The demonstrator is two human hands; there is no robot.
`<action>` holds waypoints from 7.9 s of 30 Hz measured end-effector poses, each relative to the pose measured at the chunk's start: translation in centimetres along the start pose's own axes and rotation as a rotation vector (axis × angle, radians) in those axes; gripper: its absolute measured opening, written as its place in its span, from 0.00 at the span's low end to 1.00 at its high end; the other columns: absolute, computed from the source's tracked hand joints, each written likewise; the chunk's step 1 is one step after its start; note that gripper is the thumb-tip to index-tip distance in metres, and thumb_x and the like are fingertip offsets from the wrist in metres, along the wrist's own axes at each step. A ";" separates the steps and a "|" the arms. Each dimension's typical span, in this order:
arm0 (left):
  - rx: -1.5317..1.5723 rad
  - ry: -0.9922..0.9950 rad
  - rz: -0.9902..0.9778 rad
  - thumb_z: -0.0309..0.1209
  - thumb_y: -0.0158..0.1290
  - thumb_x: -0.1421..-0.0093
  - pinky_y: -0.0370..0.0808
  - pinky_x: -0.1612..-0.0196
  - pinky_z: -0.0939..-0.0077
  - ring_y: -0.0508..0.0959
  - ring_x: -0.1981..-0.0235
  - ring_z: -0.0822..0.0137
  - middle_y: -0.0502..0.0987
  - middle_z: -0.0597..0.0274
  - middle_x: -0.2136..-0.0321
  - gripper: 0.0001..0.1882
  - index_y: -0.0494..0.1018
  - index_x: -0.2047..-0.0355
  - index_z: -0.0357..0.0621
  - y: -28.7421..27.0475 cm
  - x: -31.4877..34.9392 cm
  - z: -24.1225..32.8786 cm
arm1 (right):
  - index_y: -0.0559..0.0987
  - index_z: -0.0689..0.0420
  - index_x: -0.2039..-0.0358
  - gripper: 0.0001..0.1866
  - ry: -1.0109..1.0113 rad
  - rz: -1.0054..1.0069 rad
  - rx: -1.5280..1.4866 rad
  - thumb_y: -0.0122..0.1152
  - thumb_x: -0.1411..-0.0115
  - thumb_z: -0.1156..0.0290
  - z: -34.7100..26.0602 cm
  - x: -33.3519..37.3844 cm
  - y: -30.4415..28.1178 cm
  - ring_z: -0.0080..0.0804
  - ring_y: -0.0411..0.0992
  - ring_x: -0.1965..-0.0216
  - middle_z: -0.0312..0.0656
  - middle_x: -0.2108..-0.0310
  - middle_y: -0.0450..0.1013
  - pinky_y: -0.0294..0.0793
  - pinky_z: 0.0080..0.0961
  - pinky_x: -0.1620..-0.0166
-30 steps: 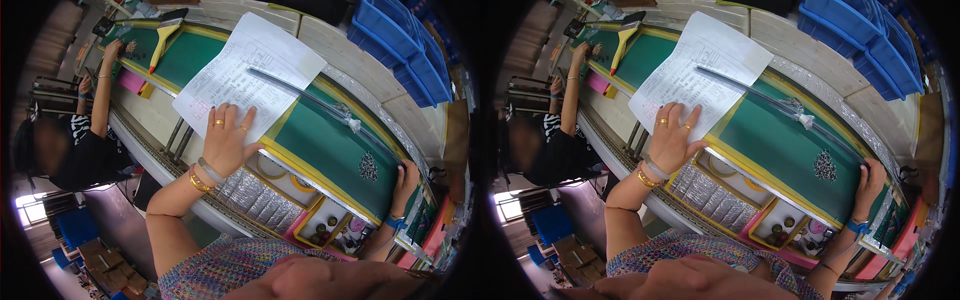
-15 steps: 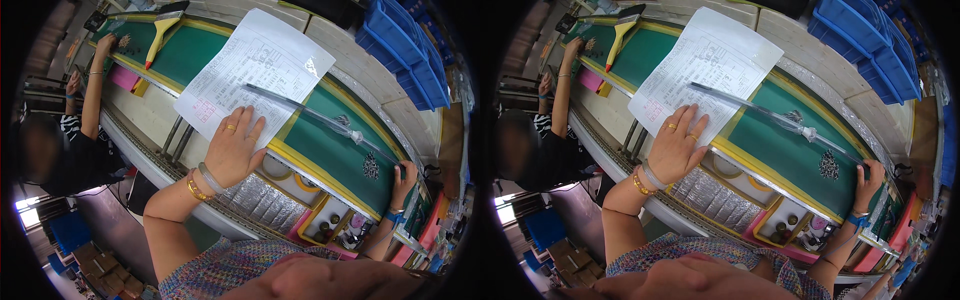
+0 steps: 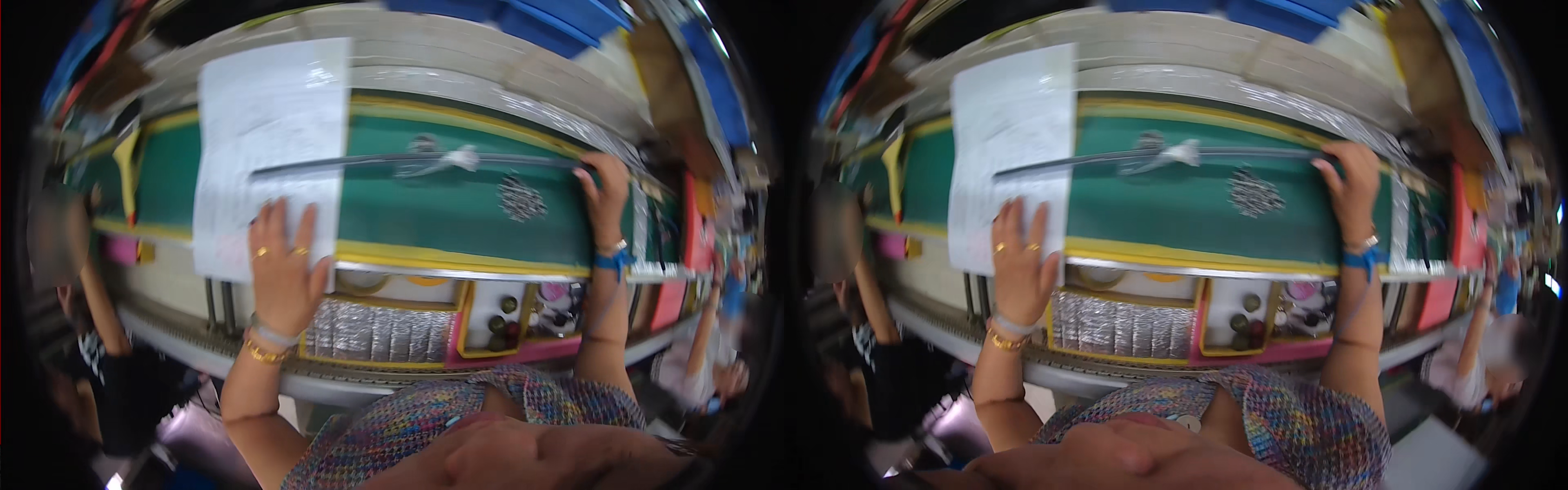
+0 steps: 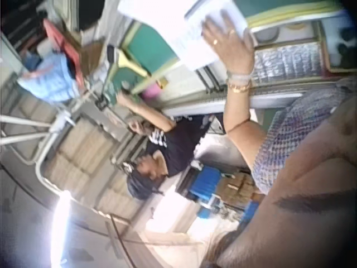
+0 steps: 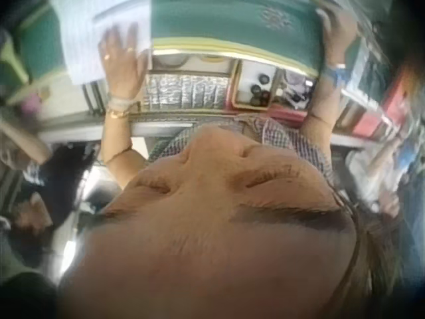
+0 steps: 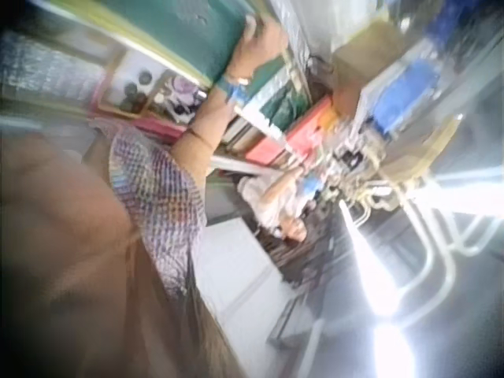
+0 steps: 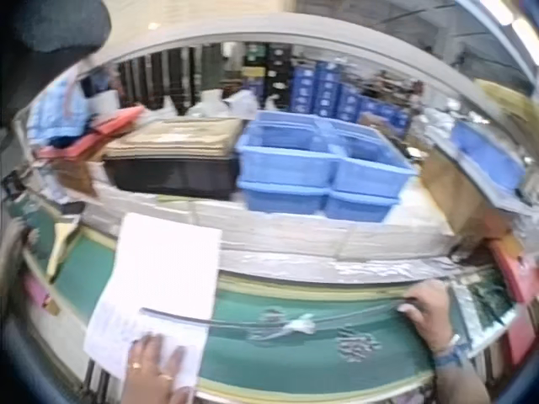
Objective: The recorder is assembling electronic components on a printed circuit board (PCB) at an assembly line, referring to a technical diagram.
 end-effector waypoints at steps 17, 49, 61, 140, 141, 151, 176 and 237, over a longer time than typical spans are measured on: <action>-0.035 0.022 -0.018 0.39 0.40 0.39 0.48 0.38 0.47 0.51 0.38 0.39 0.52 0.41 0.39 0.29 0.58 0.39 0.39 0.8 -0.8 0.6 | 0.78 0.53 0.71 0.15 0.029 0.086 -0.012 0.70 0.58 0.61 0.2 0.3 -1.5 0.36 0.70 0.67 0.35 0.72 0.74 0.66 0.30 0.61; -0.034 0.013 -0.018 0.37 0.41 0.38 0.49 0.38 0.51 0.52 0.38 0.41 0.53 0.40 0.39 0.28 0.58 0.39 0.39 0.7 -1.2 0.9 | 0.77 0.52 0.72 0.16 0.037 0.078 -0.014 0.70 0.58 0.60 0.5 0.3 -1.6 0.33 0.71 0.66 0.33 0.72 0.74 0.66 0.29 0.59; -0.047 0.004 -0.023 0.35 0.41 0.38 0.48 0.37 0.53 0.52 0.37 0.43 0.53 0.42 0.39 0.28 0.57 0.38 0.40 0.8 -1.0 0.8 | 0.77 0.52 0.72 0.16 0.047 0.061 -0.006 0.70 0.58 0.59 0.5 0.5 -1.5 0.33 0.71 0.65 0.33 0.71 0.74 0.66 0.29 0.59; -0.210 -0.414 0.204 0.63 0.44 0.45 0.52 0.40 0.41 0.54 0.37 0.42 0.57 0.46 0.38 0.40 0.61 0.39 0.52 4.8 -7.4 -9.8 | 0.72 0.61 0.51 0.16 0.775 -0.076 -0.631 0.52 0.37 0.70 11.9 26.6 -16.8 0.27 0.72 0.55 0.40 0.57 0.75 0.71 0.23 0.52; -0.134 -0.393 0.223 0.63 0.44 0.46 0.51 0.39 0.41 0.53 0.37 0.42 0.58 0.44 0.39 0.41 0.60 0.39 0.52 4.4 -7.2 -9.1 | 0.73 0.62 0.52 0.15 0.687 -0.175 -0.575 0.53 0.38 0.72 9.3 23.8 -14.8 0.26 0.72 0.55 0.40 0.58 0.75 0.71 0.23 0.52; -0.137 -0.291 0.036 0.66 0.44 0.48 0.45 0.37 0.46 0.46 0.35 0.40 0.50 0.46 0.35 0.42 0.63 0.40 0.52 3.5 -4.3 -7.8 | 0.75 0.56 0.57 0.16 0.002 -0.260 -0.300 0.60 0.46 0.67 -6.1 2.6 -2.5 0.46 0.70 0.53 0.44 0.57 0.73 0.69 0.36 0.51; -0.279 -0.078 0.313 0.49 0.44 0.37 0.59 0.41 0.57 0.62 0.41 0.51 0.66 0.53 0.42 0.27 0.69 0.47 0.42 3.4 -5.3 -14.1 | 0.79 0.53 0.61 0.14 0.594 0.045 -0.071 0.58 0.45 0.60 6.9 18.1 -15.5 0.43 0.73 0.58 0.43 0.62 0.76 0.72 0.35 0.55; 0.478 0.340 0.028 0.30 0.61 0.53 0.70 0.64 0.66 0.72 0.68 0.58 0.73 0.61 0.74 0.08 0.75 0.74 0.44 6.9 -6.6 28.8 | 0.79 0.58 0.65 0.15 0.950 0.348 0.224 0.55 0.41 0.59 43.3 27.8 -27.6 0.36 0.76 0.66 0.46 0.68 0.77 0.76 0.32 0.61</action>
Point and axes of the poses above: each hand's wrist, its own x-axis away from the middle knuckle, its own y-axis out of the palm, z = x × y, the point moved 6 cm from there along -x, towards the middle knuckle
